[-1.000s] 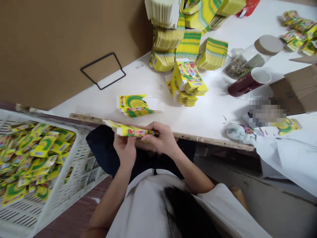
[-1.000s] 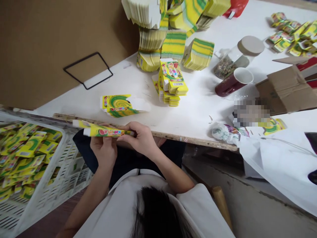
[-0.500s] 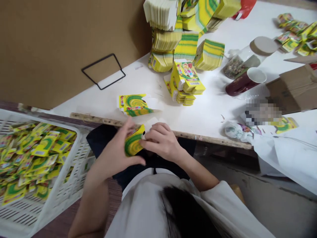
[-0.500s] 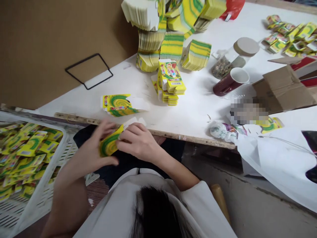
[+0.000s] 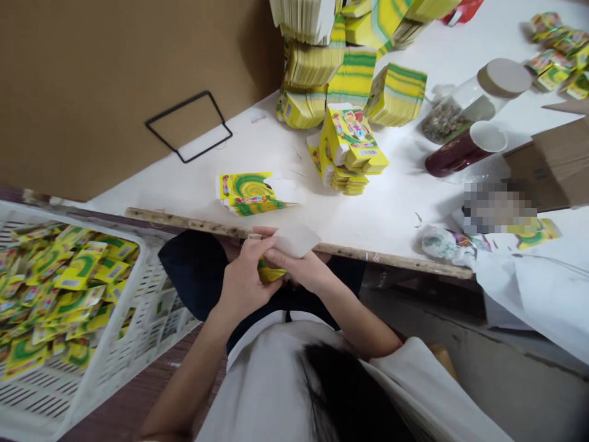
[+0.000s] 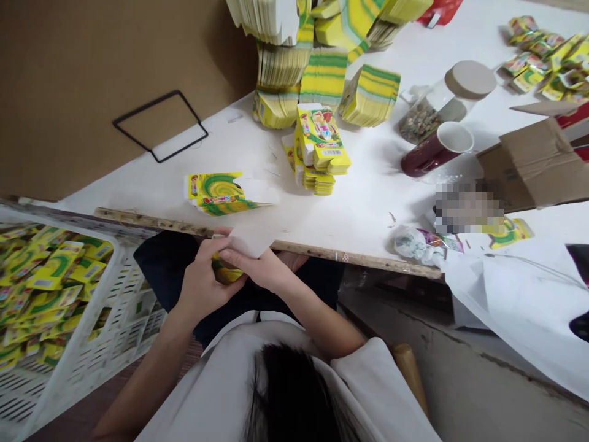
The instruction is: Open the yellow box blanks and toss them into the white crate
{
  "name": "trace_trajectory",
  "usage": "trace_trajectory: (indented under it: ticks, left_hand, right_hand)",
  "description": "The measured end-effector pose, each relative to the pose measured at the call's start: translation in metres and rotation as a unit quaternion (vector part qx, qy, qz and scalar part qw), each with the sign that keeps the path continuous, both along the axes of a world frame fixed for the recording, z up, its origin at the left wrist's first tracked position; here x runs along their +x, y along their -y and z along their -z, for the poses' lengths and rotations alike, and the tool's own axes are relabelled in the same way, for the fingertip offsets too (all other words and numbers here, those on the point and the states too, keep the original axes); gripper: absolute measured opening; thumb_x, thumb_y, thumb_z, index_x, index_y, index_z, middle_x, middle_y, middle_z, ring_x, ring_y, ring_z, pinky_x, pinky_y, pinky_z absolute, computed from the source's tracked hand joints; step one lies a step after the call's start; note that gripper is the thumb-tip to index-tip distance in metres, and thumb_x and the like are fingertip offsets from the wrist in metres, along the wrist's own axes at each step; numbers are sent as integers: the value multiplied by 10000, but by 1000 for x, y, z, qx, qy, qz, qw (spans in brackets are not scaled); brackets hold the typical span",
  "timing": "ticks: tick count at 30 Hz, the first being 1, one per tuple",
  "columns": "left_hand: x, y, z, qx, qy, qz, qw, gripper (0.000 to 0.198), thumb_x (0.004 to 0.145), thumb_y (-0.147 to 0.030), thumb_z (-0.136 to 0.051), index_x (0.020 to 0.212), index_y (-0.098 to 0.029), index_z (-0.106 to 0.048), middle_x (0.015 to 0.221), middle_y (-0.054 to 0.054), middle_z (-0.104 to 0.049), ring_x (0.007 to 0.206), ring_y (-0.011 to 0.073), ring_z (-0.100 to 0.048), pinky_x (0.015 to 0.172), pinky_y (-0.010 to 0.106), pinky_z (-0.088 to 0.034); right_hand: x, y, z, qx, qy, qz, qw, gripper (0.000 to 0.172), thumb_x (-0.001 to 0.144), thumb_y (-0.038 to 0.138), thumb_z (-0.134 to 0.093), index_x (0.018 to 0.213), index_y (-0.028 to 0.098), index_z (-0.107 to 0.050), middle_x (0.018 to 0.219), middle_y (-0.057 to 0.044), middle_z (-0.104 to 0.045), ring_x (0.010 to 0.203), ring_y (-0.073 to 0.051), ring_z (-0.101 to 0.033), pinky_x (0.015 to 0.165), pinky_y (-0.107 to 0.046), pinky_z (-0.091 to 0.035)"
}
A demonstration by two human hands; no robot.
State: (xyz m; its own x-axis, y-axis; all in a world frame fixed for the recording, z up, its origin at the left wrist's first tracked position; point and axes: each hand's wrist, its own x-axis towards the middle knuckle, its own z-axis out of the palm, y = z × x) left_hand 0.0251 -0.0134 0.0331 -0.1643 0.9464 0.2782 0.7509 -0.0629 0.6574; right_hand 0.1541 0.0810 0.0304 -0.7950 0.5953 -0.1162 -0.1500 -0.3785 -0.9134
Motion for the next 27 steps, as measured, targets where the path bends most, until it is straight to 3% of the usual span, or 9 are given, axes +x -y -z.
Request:
trace_trajectory:
  ticks: [3, 5, 7, 9, 11, 13, 17, 23, 27]
  left_hand:
    - [-1, 1, 5, -7, 24, -16, 1000, 510, 761, -237, -723, 1202, -274, -470, 1079, 37, -611, 934, 210, -697, 748, 304, -579]
    - [-1, 1, 10, -48, 50, -22, 997, 616, 751, -273, -735, 1272, -269, -406, 1106, 56, -595, 861, 210, -698, 693, 317, -582]
    - [-1, 0, 16, -59, 73, -26, 995, 792, 756, -315, -740, 1407, -255, -293, 1275, 136, -529, 953, 239, -698, 740, 361, -600]
    - [-2, -1, 19, -28, 74, -33, 996, 935, 746, -324, -751, 1491, -234, -193, 1427, 211, -403, 1190, 305, -625, 897, 439, -588]
    - [-4, 0, 18, -15, 51, -49, 997, 937, 725, -262, -751, 1497, -214, -221, 1443, 216, -400, 1312, 341, -536, 1021, 503, -530]
    - [-9, 4, 12, -37, 25, -59, 997, 826, 718, -193, -733, 1444, -212, -339, 1350, 167, -520, 1274, 324, -565, 1042, 501, -516]
    - [-18, 14, -4, -59, 8, -48, 997, 610, 781, -270, -760, 1330, -240, -497, 1217, 81, -663, 1098, 249, -674, 964, 394, -561]
    - [-25, 13, -22, -69, 26, -3, 997, 676, 740, -376, -830, 1330, -260, -522, 1207, 37, -699, 1047, 214, -708, 915, 311, -577]
    - [-21, 7, -22, -30, -21, -16, 999, 663, 777, -307, -791, 1369, -239, -500, 1284, 68, -675, 1132, 230, -683, 1002, 345, -550]
  right_hand:
    - [1, -1, 3, 87, 10, 47, 995, 754, 858, 668, -661, 1447, 210, -547, 1249, -106, -673, 1198, -276, -625, 1062, -421, -508]
    - [4, 2, 2, 197, 16, 49, 979, 737, 900, 603, -653, 1506, 219, -486, 1353, -124, -629, 1318, -294, -556, 1137, -440, -444]
    - [7, 6, -1, 299, 29, 24, 953, 557, 995, 421, -571, 1520, 257, -478, 1487, -109, -540, 1431, -263, -465, 1195, -424, -382]
    - [10, 8, -2, 354, 46, 23, 934, 453, 1040, 256, -443, 1483, 288, -530, 1537, -79, -497, 1451, -221, -453, 1197, -395, -384]
    - [14, 6, -1, 370, 60, 63, 925, 463, 1044, 187, -366, 1445, 283, -576, 1527, -81, -506, 1429, -204, -484, 1181, -378, -406]
    - [17, 1, 2, 383, 67, 87, 917, 440, 1048, 223, -403, 1455, 247, -568, 1526, -116, -498, 1424, -220, -492, 1177, -383, -411]
    - [25, -12, 6, 432, 64, 9, 900, 423, 1027, 395, -520, 1389, 196, -615, 1547, -174, -460, 1426, -251, -492, 1151, -385, -439]
    - [37, -28, -5, 436, 46, -81, 895, 313, 995, 402, -586, 1144, 148, -692, 1397, -216, -571, 1420, -276, -488, 1114, -408, -460]
    - [30, -21, -8, 412, 43, -5, 910, 449, 974, 389, -606, 1350, 160, -520, 1412, -204, -529, 1469, -294, -390, 1180, -488, -382]
